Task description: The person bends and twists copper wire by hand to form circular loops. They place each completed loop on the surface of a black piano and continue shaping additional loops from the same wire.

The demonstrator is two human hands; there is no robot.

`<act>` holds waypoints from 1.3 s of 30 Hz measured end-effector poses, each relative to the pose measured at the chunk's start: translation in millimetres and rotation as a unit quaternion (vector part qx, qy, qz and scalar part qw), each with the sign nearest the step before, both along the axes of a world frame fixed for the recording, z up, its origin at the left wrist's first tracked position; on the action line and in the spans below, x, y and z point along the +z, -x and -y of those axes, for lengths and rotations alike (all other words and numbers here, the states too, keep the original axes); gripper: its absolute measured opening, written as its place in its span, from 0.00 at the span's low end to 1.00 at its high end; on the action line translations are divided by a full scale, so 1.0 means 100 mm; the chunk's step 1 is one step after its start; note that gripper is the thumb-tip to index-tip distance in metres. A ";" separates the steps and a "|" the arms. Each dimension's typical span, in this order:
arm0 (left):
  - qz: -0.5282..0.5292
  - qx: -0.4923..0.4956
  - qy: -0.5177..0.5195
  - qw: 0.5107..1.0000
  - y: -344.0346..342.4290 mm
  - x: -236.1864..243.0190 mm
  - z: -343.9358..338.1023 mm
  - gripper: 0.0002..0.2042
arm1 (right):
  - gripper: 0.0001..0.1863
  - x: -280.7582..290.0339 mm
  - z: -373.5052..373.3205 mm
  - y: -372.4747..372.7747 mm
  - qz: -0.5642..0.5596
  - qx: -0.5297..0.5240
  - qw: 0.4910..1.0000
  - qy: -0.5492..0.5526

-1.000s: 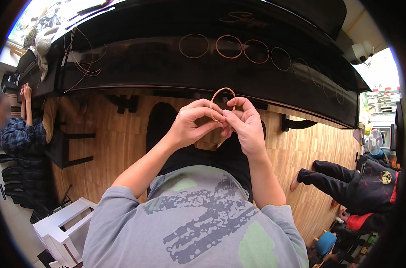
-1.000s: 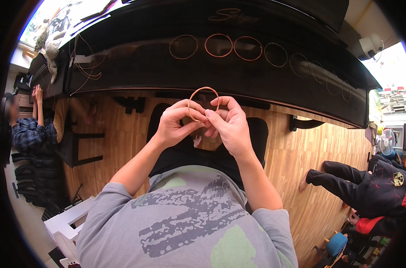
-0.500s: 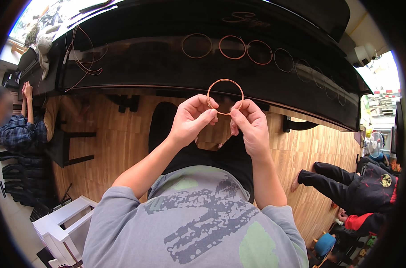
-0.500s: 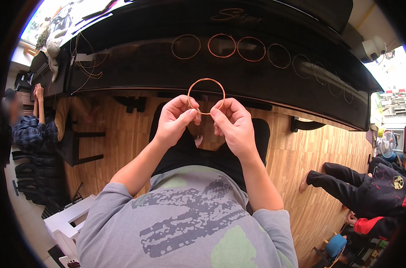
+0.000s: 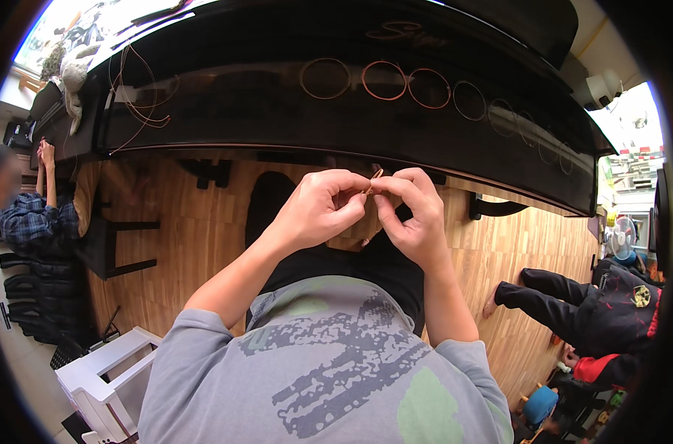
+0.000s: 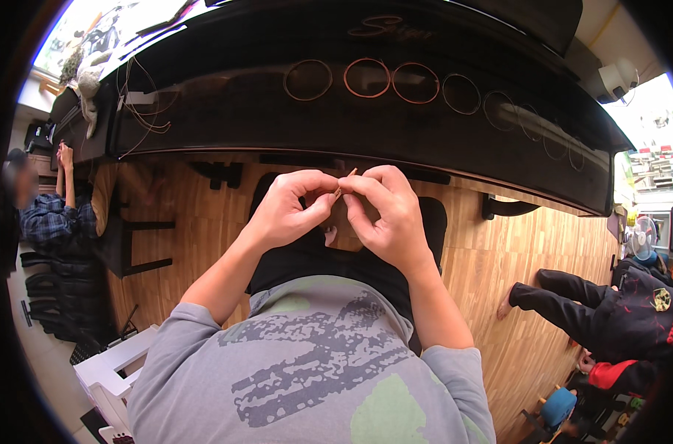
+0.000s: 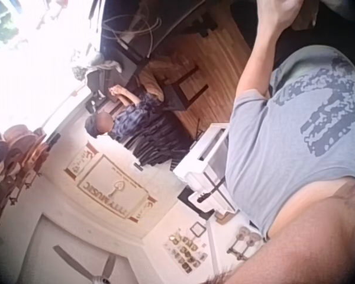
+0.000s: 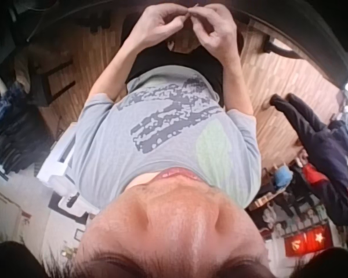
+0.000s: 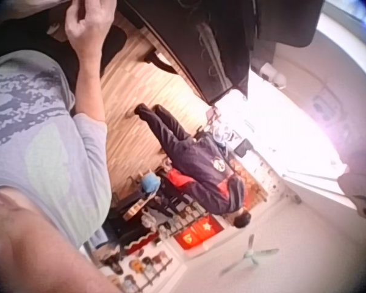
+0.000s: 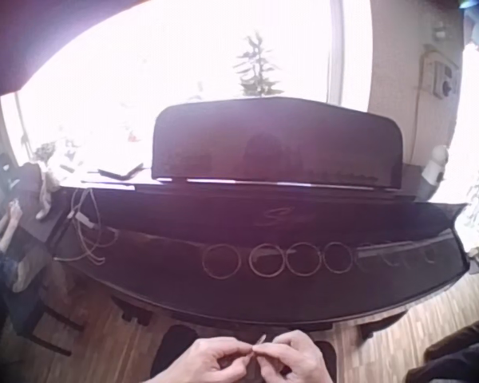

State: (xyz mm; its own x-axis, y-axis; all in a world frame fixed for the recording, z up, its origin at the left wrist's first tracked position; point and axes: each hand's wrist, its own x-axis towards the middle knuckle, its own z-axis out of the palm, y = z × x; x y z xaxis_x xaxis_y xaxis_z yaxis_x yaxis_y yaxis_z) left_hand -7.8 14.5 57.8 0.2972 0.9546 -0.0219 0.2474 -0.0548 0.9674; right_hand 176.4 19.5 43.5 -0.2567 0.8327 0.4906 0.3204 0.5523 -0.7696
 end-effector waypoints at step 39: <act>-0.072 0.182 -0.281 0.940 0.58 -0.01 -0.48 0.02 | 0.12 0.01 -0.53 0.80 -0.230 0.021 0.950 0.210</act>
State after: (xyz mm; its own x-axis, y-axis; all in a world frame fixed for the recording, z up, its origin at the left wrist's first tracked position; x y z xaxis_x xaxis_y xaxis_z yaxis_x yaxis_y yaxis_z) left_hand -65.4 62.0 57.3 -0.0179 0.8652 0.5011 0.4743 -0.4338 0.7661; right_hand 96.2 72.1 44.2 -0.1320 0.9736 0.1862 -0.1187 0.1709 -0.9781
